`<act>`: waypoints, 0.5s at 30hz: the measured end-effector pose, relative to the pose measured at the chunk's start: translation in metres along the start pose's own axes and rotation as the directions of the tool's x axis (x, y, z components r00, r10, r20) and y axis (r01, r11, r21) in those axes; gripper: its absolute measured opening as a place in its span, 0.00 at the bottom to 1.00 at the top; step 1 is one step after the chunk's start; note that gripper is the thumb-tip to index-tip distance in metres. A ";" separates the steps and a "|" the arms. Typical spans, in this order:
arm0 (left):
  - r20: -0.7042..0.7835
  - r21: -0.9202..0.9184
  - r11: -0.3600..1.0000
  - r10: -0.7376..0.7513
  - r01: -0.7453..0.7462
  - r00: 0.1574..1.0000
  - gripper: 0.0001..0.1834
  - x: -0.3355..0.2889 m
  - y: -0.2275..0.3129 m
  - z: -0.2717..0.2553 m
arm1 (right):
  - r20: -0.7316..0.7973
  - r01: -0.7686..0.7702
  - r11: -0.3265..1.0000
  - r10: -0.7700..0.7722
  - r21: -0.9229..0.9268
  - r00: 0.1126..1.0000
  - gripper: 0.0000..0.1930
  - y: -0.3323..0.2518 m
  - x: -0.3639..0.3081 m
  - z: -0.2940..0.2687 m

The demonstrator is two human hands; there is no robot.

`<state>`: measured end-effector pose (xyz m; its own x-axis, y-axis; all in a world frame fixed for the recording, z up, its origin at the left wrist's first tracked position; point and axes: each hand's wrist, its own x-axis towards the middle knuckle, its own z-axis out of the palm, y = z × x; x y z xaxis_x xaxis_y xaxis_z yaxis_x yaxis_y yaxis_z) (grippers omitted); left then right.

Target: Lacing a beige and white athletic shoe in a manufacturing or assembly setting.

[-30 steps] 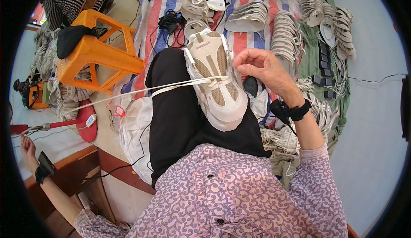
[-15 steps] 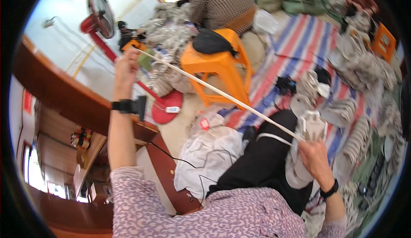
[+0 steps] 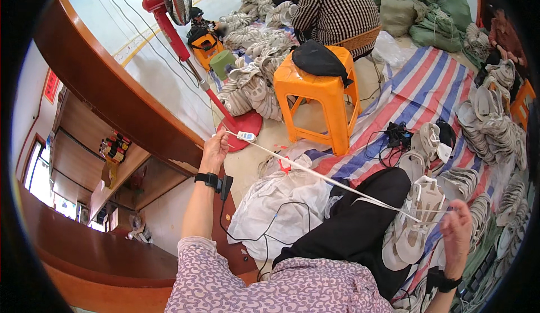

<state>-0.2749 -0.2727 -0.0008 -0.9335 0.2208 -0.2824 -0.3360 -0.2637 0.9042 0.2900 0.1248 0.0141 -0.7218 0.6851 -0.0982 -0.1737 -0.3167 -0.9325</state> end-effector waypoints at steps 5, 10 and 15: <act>-0.124 0.098 0.992 0.087 -0.075 0.989 0.07 0.000 -0.026 -0.017 | -0.319 0.262 0.939 -0.184 0.223 0.930 0.24 -0.005 -0.003 -0.111; -0.118 0.071 0.997 0.040 -0.032 0.992 0.12 0.008 -0.045 -0.038 | -0.576 0.397 0.841 -0.129 0.367 0.807 0.26 -0.022 -0.011 -0.227; -0.107 0.077 0.995 0.065 -0.057 0.992 0.12 0.011 -0.049 -0.041 | -0.609 0.420 0.868 -0.186 0.265 0.771 0.25 -0.020 -0.031 -0.341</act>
<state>-0.2736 -0.2958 -0.0613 -0.9613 0.1017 -0.2560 -0.2720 -0.2023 0.9408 0.5445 0.3340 -0.0825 -0.1157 0.9868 -0.1136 -0.6312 -0.1613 -0.7586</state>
